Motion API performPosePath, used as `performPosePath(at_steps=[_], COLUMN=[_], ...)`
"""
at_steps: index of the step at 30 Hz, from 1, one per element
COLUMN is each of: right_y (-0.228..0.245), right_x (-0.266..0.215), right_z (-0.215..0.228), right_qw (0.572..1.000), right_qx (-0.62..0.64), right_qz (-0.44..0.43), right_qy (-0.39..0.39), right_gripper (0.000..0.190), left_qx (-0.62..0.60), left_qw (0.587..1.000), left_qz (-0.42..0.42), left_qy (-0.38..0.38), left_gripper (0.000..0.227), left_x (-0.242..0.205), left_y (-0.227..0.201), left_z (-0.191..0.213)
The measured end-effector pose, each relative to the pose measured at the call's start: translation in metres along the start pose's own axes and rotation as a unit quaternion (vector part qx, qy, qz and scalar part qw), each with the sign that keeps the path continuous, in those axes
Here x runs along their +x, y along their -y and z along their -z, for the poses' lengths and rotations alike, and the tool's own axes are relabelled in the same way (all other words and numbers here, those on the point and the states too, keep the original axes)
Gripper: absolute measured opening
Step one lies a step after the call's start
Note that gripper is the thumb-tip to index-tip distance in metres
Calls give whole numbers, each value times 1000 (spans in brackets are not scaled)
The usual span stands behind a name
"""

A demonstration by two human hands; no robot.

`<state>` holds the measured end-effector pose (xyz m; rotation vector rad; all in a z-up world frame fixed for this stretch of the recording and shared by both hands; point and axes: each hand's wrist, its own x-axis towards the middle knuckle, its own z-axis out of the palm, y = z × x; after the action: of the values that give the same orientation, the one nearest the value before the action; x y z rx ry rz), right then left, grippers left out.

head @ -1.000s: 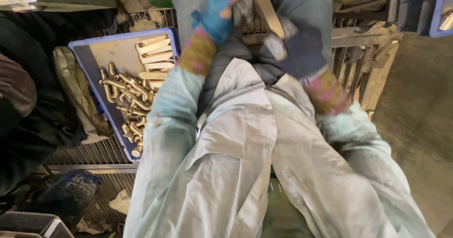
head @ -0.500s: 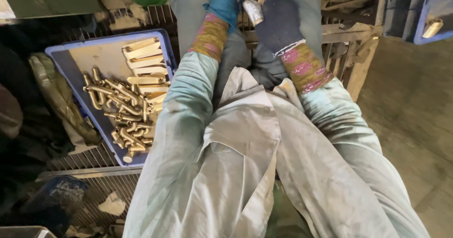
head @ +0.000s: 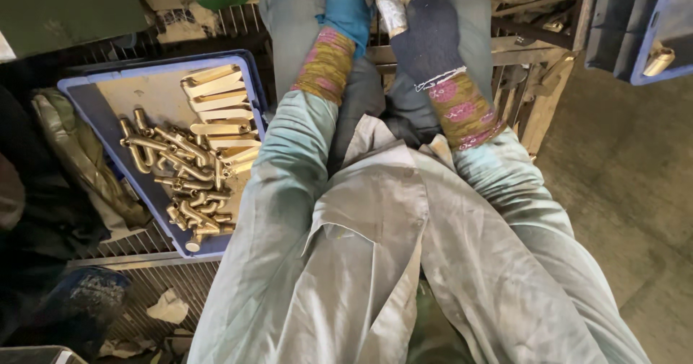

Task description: The person repeatedly picks up small brass-colored metal parts from a blue bin and rubs them against a rotating sanding belt. After each part is treated, it is placed into a separate bin to the right. The process is repeated continuously for many parts.

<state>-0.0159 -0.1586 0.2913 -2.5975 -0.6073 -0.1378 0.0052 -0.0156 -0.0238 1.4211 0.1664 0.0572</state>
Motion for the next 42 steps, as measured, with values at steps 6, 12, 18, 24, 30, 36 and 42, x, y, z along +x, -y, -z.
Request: performPosePath(at_steps=[6,12,18,24,30,36,42], right_y=[3,4,-3,-32,-38,6,49], right_x=[14,27,30,25,46,13,-73], right_z=[2,5,-4,-33,-34,81,184], right_qw=[999,997,992,993,996,981,975], right_qx=[22,41,102,-55,9,9,192], right_qz=[-37,-54,-50,95,36,94,64], right_qy=[9,43,55,46,83,169,88], right_gripper=[30,26,21,28,25,26,33], left_qx=[106,292,263,196,-366,-363,-353], left_qw=[993,951,960,978,863,890,909], left_qz=[-29,-63,29,31,311,274,124], left_qy=[-34,-80,-91,-70,-156,11,183], left_gripper=[29,29,33,24,33,34,54], left_x=[-1,2,21,19,39,-23,-131], left_y=[-18,-32,-9,1,-43,-180,-327], left_z=[-3,5,1,5,1,26,36])
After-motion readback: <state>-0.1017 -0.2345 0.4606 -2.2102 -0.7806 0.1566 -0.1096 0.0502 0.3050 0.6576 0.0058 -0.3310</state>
